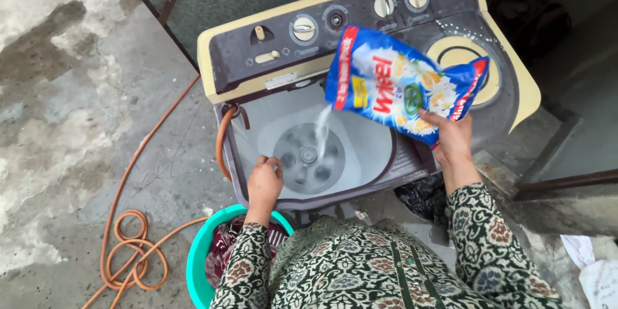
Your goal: Washing clothes in a semi-automatic washing machine and transferring them to the dryer section.
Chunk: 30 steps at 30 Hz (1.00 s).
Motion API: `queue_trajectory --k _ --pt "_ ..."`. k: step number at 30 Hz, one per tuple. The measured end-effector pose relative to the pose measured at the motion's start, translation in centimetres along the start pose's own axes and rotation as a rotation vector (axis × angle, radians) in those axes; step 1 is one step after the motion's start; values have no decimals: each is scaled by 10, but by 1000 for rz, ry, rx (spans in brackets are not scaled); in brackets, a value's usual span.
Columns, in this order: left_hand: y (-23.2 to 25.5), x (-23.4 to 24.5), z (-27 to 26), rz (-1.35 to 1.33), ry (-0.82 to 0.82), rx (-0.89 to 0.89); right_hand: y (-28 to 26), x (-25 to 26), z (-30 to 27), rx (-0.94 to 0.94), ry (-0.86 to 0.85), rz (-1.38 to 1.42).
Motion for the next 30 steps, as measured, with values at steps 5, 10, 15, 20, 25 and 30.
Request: queue_trajectory --k 5,10,15,20,25,30 --pt "13 -22 11 -67 49 -113 1 18 -4 18 89 39" --pt "69 -65 40 -378 -98 -244 37 39 0 -190 127 526" --pt "208 -31 32 -607 -269 -393 43 4 -21 -232 193 707" --pt "288 -21 19 -910 -347 -443 39 -22 -47 -229 119 810" --pt "308 -48 32 -1368 -486 -103 36 46 -47 -228 156 630" --pt "340 -68 35 -1166 -732 -242 -38 156 -56 262 421 -31"
Point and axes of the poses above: each hand's wrist, its own z-axis towards the middle knuckle, its own x-axis out of the back of the hand, y = z × x, the point moved 4 cm from there along z, towards the middle knuckle, and after that the axes turned 7 degrees about -y, right-handed, at the moved point
